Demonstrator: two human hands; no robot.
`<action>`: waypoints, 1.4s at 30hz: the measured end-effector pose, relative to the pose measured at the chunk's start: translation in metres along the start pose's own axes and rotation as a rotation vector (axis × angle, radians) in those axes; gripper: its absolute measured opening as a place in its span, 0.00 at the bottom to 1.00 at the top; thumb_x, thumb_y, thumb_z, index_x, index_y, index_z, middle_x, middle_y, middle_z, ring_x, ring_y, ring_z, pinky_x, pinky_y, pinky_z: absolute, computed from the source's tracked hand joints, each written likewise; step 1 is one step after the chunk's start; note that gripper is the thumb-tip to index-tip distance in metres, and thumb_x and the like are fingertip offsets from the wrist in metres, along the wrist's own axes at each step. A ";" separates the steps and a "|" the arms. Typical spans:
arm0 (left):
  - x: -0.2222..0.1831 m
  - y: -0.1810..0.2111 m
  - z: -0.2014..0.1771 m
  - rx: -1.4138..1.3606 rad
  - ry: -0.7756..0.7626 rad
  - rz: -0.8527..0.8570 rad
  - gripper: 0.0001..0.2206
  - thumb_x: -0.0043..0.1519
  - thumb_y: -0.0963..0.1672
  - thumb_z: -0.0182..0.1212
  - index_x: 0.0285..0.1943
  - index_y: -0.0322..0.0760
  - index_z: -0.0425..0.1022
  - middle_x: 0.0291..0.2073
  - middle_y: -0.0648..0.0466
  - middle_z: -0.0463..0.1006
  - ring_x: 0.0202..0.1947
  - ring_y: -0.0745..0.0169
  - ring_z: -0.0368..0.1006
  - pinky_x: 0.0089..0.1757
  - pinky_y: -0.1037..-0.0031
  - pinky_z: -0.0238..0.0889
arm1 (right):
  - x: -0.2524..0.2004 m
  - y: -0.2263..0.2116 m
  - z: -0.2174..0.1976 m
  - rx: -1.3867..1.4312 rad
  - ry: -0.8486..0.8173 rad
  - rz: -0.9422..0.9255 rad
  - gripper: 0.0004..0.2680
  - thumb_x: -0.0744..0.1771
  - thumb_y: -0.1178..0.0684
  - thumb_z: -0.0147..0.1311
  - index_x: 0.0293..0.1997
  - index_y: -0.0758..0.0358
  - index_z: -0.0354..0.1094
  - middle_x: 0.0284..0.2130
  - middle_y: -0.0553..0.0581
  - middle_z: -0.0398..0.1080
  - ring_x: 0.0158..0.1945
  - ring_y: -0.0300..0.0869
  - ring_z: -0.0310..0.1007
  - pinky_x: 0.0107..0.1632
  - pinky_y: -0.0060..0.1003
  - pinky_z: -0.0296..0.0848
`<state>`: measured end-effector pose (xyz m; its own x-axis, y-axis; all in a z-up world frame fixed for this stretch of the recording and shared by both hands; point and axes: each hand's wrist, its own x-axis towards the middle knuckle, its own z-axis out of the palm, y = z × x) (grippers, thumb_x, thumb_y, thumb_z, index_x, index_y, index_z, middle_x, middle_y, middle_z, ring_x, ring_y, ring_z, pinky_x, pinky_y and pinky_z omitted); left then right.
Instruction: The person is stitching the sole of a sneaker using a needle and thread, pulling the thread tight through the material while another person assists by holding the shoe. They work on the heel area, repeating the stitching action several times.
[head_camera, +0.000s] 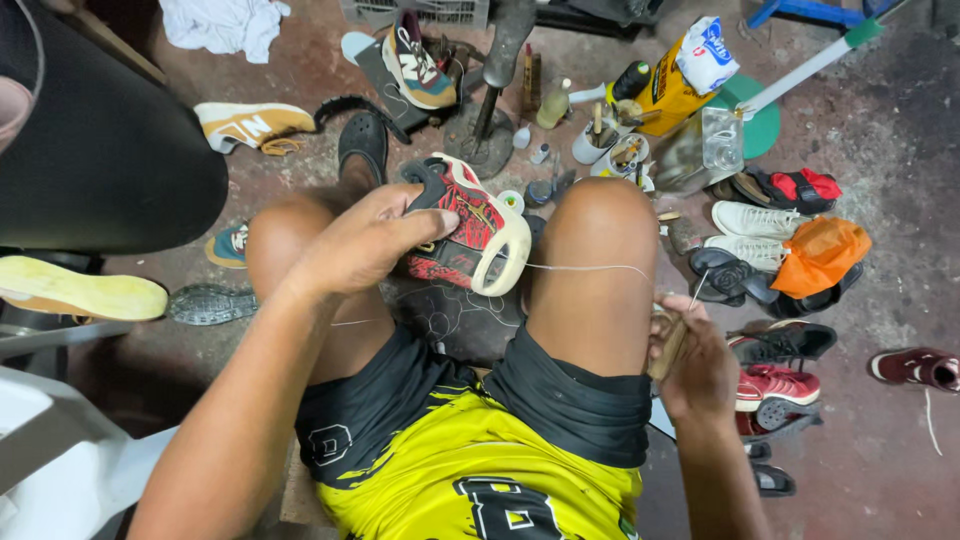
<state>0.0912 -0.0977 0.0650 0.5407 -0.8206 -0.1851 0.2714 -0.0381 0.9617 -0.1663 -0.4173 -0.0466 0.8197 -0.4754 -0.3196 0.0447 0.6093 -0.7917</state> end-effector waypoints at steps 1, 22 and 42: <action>0.002 0.006 0.000 0.006 -0.021 0.006 0.14 0.64 0.45 0.56 0.51 0.27 0.79 0.43 0.57 0.83 0.43 0.74 0.74 0.49 0.78 0.66 | 0.001 0.003 -0.005 -0.006 0.013 -0.015 0.10 0.73 0.50 0.43 0.53 0.65 0.66 0.45 0.60 0.69 0.38 0.41 0.70 0.37 0.32 0.67; 0.056 0.062 0.039 0.805 -0.118 -0.188 0.15 0.61 0.49 0.51 0.37 0.38 0.81 0.24 0.54 0.78 0.25 0.66 0.68 0.32 0.68 0.62 | -0.026 0.018 0.112 0.020 -0.422 0.018 0.08 0.71 0.51 0.48 0.46 0.67 0.64 0.45 0.64 0.70 0.41 0.43 0.73 0.27 0.27 0.65; 0.009 0.033 0.037 0.736 -0.086 0.127 0.16 0.61 0.47 0.55 0.46 0.28 0.76 0.32 0.53 0.80 0.32 0.68 0.70 0.37 0.71 0.66 | -0.013 0.041 0.132 0.159 -0.373 0.072 0.18 0.71 0.38 0.43 0.59 0.62 0.61 0.47 0.56 0.73 0.40 0.37 0.73 0.26 0.27 0.65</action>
<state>0.0760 -0.1273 0.1029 0.4599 -0.8847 -0.0764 -0.4073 -0.2866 0.8671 -0.0993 -0.3022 -0.0063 0.9735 -0.1827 -0.1377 0.0429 0.7369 -0.6746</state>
